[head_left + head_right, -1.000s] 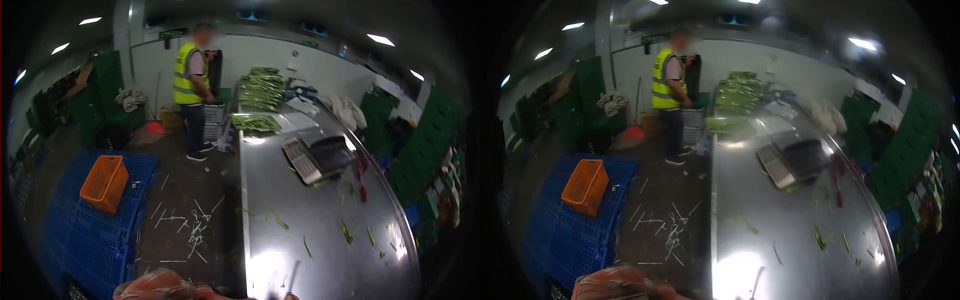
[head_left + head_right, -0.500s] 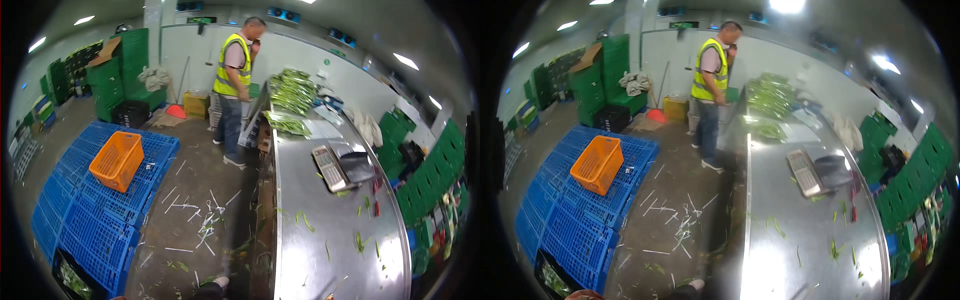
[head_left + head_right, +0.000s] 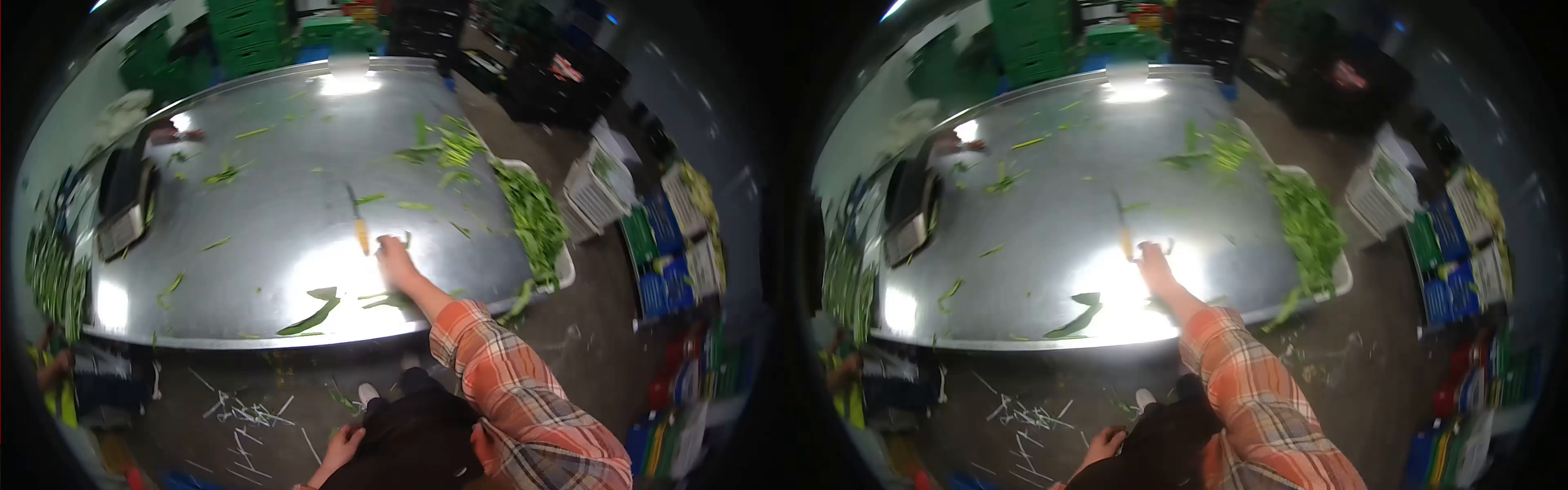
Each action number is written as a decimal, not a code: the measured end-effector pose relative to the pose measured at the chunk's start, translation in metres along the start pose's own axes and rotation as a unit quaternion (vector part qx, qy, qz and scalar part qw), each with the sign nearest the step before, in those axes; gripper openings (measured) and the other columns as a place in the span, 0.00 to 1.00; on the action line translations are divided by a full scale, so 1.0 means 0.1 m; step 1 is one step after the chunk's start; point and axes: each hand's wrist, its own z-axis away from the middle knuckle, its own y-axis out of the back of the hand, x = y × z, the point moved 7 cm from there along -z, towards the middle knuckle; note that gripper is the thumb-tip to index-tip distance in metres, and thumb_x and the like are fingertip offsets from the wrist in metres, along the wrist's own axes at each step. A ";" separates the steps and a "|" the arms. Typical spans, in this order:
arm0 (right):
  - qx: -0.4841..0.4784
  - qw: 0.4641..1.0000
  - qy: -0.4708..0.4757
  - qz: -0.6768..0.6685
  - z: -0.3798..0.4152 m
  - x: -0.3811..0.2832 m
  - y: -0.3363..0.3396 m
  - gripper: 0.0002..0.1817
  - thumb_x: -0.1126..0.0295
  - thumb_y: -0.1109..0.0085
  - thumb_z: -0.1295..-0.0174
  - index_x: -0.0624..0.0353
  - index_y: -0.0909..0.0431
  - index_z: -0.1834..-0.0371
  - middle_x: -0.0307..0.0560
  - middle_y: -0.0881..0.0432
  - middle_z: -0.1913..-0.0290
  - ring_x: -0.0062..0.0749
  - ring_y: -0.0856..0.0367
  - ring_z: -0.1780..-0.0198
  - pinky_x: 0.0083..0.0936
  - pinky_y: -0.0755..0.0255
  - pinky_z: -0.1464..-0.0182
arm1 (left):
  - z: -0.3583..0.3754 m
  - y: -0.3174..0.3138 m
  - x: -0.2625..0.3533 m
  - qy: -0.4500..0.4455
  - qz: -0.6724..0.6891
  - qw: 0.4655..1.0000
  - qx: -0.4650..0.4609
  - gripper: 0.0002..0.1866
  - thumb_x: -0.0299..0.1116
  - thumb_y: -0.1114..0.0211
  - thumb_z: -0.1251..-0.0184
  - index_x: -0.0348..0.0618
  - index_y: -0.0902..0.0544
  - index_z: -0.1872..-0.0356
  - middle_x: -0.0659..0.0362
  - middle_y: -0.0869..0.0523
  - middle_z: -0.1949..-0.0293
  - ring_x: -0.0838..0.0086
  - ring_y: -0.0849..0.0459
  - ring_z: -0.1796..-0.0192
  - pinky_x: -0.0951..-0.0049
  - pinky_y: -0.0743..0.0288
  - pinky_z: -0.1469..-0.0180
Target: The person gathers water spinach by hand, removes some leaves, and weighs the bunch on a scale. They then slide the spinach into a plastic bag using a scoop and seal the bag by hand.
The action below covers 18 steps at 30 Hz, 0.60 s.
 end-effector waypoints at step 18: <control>-0.010 0.945 -0.312 -0.094 3.45 1.02 2.68 0.12 0.68 0.50 0.33 0.65 0.23 0.56 0.42 0.23 0.73 0.25 0.25 0.71 0.23 0.30 0.66 | -2.76 -0.10 3.49 -0.294 -0.395 0.792 0.361 0.28 0.33 0.47 0.35 0.38 0.39 0.34 0.46 0.25 0.63 0.55 0.19 0.65 0.57 0.24 0.66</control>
